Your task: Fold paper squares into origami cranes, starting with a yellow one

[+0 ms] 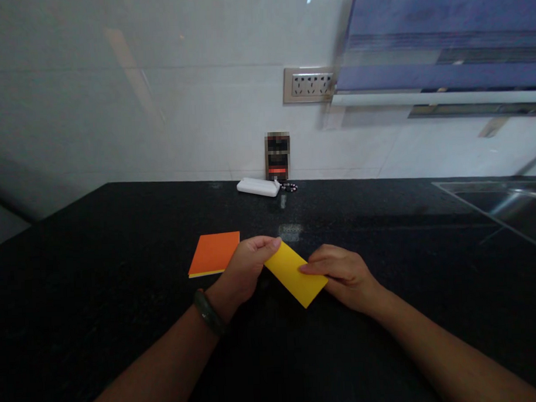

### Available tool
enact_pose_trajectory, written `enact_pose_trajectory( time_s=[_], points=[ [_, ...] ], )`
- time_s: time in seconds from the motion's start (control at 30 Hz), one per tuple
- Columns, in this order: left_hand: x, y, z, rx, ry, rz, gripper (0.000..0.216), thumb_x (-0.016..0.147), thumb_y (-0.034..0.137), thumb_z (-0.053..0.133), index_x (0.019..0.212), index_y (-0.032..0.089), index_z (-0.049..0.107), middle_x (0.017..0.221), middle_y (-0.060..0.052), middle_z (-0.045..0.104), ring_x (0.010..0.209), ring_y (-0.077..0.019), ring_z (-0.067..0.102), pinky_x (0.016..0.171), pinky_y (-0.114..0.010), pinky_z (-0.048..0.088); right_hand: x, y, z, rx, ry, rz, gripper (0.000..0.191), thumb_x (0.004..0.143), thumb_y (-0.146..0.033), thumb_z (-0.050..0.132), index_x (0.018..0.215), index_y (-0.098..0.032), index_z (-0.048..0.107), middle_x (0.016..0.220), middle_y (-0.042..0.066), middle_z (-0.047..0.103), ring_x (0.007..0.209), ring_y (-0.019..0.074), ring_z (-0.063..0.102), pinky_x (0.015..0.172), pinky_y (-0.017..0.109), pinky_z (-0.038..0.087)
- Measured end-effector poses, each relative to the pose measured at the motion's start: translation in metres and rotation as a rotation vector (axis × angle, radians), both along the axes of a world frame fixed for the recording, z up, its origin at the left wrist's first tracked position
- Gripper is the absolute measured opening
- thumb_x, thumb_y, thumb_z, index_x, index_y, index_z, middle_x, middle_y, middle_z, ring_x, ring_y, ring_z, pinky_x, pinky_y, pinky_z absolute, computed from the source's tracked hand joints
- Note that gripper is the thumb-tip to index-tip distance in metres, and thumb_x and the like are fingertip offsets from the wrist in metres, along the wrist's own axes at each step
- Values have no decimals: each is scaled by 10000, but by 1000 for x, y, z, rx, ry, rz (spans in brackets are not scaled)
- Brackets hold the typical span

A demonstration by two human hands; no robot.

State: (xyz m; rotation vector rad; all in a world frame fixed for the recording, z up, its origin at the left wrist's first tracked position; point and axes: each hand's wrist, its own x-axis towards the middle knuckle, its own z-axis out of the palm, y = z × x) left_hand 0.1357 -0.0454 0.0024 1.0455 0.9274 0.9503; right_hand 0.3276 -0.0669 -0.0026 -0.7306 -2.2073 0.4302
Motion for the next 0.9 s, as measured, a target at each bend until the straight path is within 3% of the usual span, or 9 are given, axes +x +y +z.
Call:
enact_pose_trajectory(
  time_s=[0.13,0.3,0.43,0.6,0.77,0.9],
  points=[
    [4,-2,-3,-93,-270,-137,298,767,395,506,836,118,592,797,-72,628,708,-137,577,710,-277,438,2,1,-2,97,-13,-114,250,793,-196,480,973,-265,639,798,53,611,731,163,561,629,300,453],
    [6,-5,-7,-120,-250,-132,229,743,310,557,837,105,595,748,-68,634,637,-131,574,645,-268,441,-1,-1,-2,97,-67,-81,266,785,-161,489,997,-249,623,821,56,546,763,157,517,636,295,438],
    [8,-5,-9,-49,-168,-168,232,723,323,576,805,108,606,730,-51,631,617,-110,555,604,-234,431,-8,-4,0,-107,-10,-43,155,809,-217,482,853,-207,630,805,46,531,766,144,514,655,276,438],
    [11,-8,-9,-90,-78,-169,248,705,341,591,831,129,616,782,-52,630,692,-128,574,631,-245,465,-16,-2,-5,-389,199,-301,181,766,-284,537,621,-177,557,620,-4,503,571,106,471,519,226,386],
    [13,-10,-10,-81,-91,-145,416,754,507,449,837,134,615,794,-86,624,700,-163,584,621,-299,498,-19,1,-9,-586,294,-411,212,708,-340,580,583,-175,536,522,-29,470,475,90,399,435,212,314],
    [14,-11,-10,84,62,-163,363,712,467,536,856,147,627,796,-57,626,721,-151,574,622,-270,484,-19,1,-12,-654,354,-389,212,694,-350,592,595,-175,525,515,-37,468,441,74,377,408,203,289]
  ],
)
